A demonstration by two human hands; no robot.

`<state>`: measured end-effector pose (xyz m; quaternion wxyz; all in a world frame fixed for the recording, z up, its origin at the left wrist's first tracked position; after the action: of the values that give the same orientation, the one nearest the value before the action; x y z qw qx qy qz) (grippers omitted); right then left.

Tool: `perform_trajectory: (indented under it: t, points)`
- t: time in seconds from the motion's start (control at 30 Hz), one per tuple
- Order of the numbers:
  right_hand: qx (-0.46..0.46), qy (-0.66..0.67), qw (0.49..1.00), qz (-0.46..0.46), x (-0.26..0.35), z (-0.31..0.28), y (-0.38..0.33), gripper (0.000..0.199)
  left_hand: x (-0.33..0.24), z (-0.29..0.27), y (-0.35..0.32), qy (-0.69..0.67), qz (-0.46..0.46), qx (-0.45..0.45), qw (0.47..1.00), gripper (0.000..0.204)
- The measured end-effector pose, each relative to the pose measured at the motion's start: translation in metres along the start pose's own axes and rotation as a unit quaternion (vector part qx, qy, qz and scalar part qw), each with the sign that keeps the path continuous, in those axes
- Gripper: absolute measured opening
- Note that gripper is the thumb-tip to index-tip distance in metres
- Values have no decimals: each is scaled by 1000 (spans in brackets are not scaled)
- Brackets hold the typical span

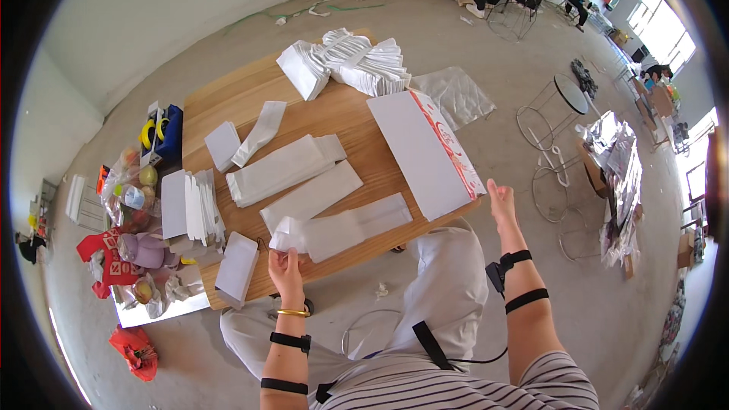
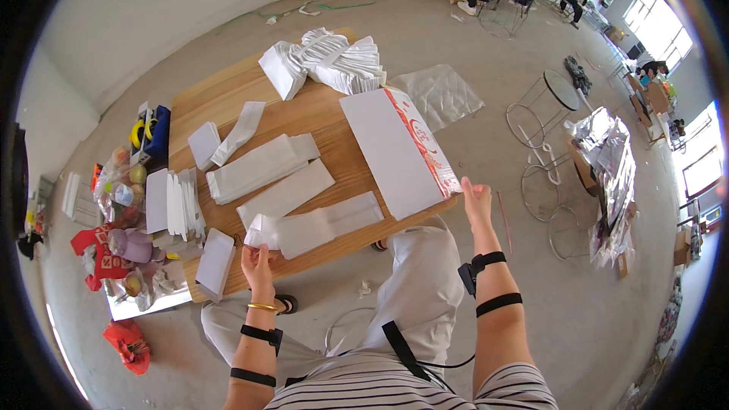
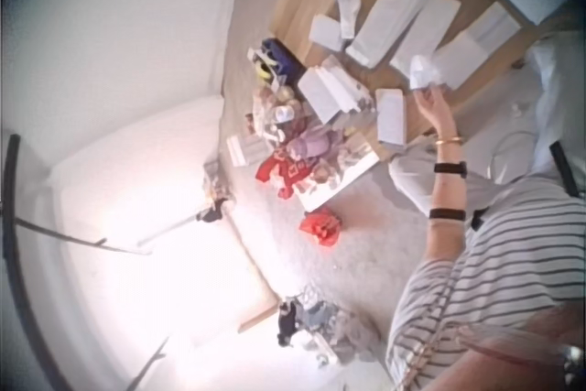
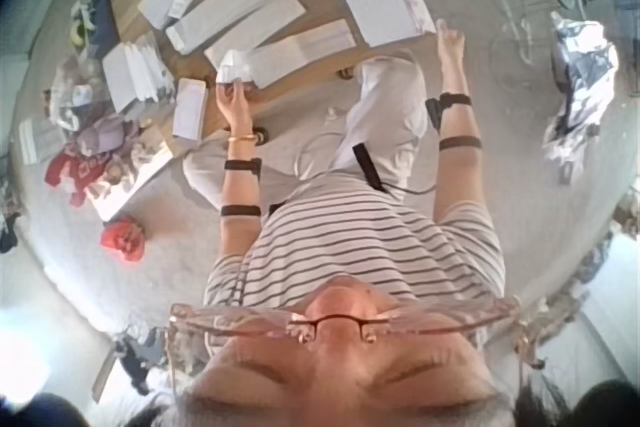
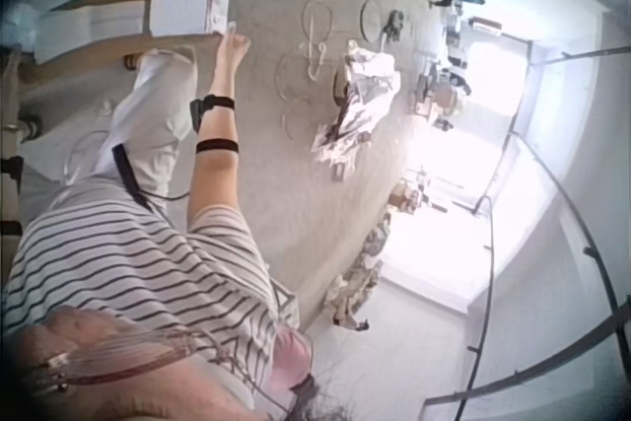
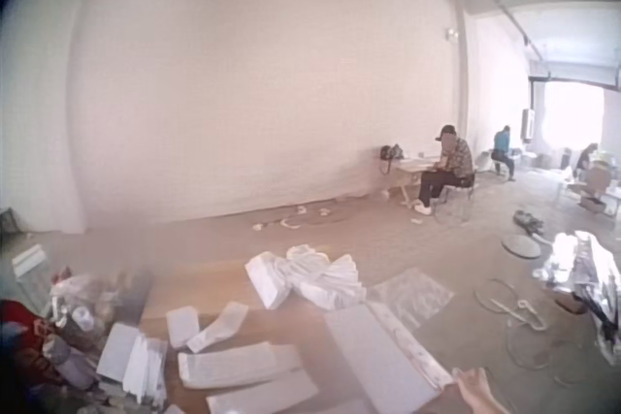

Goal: Folding white plastic bags and stacking them into a box.

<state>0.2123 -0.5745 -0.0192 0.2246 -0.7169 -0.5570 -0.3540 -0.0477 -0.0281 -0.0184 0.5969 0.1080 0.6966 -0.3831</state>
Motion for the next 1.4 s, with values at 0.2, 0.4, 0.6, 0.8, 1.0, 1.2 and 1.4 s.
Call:
perform_trajectory:
  t: [0.2, 0.4, 0.6, 0.8, 1.0, 1.2, 1.4]
  points:
    - [-91, 20, 964, -249, 134, -30, -43, 26, 8, -11, -1, -45, -28, 3, 999, 8]
    - [220, 117, 825, -508, 280, 60, -189, 11, 3, -9, -9, -58, -61, -31, 996, 15]
    - [334, 92, 777, -525, 274, 158, -255, 29, -49, 45, -33, 422, 267, -107, 859, 50]
    - [361, -2, 729, -582, 272, 189, -284, 52, -49, 1, -10, 347, 225, -235, 880, 45]
    - [385, -94, 716, -575, 254, 203, -286, 74, -36, -4, 14, 442, 63, -185, 876, 28]
    - [385, -106, 707, -583, 246, 209, -292, 78, -30, -16, 14, 408, 83, -169, 893, 27]
    - [380, -119, 707, -584, 242, 209, -290, 79, -33, -8, 6, 405, 79, -217, 885, 30]
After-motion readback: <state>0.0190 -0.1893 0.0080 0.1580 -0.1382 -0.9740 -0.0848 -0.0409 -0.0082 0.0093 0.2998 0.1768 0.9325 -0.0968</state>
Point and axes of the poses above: each hand's wrist, its own y-axis towards the middle knuckle, its own z-axis out of the palm, x = y × z, the point moved 9 cm from there along y, towards the middle knuckle, and after that the axes turned 15 degrees about -z, right-handed, at the moved point
